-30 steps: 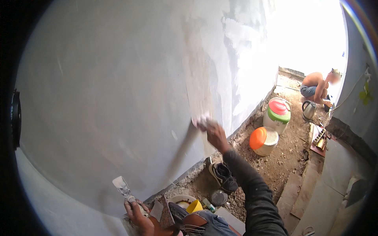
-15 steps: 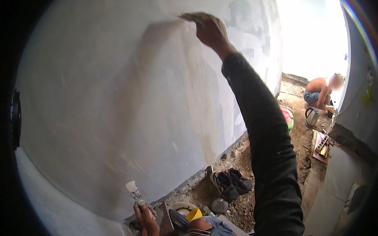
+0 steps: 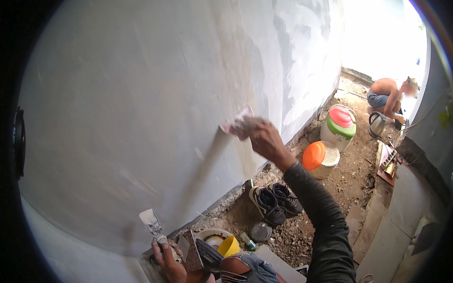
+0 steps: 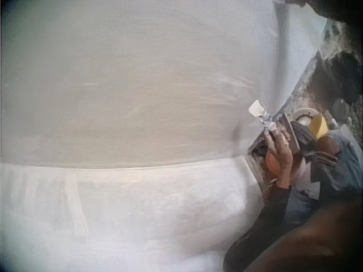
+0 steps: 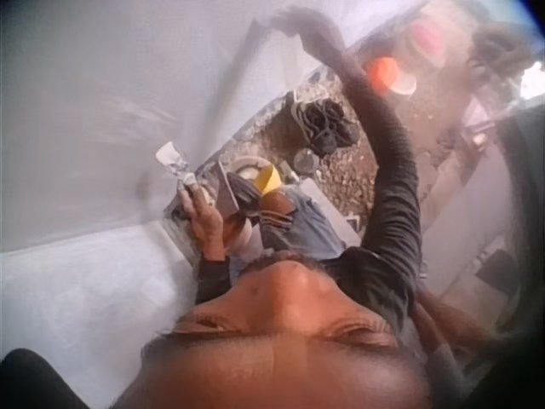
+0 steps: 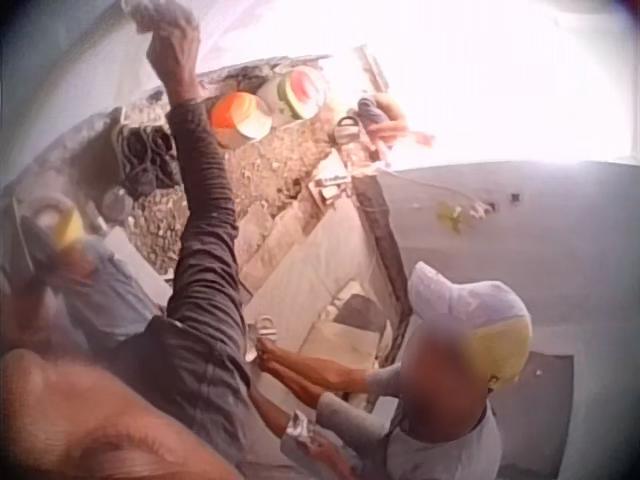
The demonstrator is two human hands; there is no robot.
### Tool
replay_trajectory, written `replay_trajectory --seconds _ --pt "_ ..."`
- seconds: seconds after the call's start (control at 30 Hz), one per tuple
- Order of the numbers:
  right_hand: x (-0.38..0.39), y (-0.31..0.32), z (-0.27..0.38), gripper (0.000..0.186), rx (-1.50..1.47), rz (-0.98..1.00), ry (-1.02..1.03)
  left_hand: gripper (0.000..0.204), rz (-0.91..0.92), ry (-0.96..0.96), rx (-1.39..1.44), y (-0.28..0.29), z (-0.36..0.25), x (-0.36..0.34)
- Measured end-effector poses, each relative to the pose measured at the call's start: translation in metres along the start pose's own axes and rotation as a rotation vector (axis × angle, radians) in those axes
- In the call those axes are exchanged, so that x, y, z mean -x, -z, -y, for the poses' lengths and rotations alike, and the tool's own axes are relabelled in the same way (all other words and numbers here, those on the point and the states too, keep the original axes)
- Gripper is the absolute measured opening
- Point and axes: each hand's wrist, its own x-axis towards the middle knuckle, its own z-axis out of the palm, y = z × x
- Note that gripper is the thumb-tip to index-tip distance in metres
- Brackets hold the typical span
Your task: The person applies plaster to a wall using a putty knife and a hawk. The person scrapes material from a container and spreads it across the wall surface in smooth strokes, then returns to the container to collect more material and continues the process.
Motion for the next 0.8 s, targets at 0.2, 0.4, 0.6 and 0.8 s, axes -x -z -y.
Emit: replay_trajectory --seconds 0.2,0.4,0.6,0.8 --pt "0.159 -0.096 0.005 0.055 0.014 0.241 -0.195 0.042 -0.025 0.022 0.258 0.004 -0.012 0.002" --pt "0.201 -0.103 0.029 0.048 -0.135 0.156 -0.363 0.038 -0.134 0.266 0.800 0.002 -0.014 -0.006" --pt "0.042 0.003 -0.034 0.041 -0.032 -0.397 -0.265 0.043 -0.084 0.834 1.641 -0.006 -0.029 -0.011" --pt "-0.164 0.119 -0.066 0.044 0.113 -0.584 0.021 0.042 -0.018 0.669 1.241 -0.024 -0.015 -0.006"
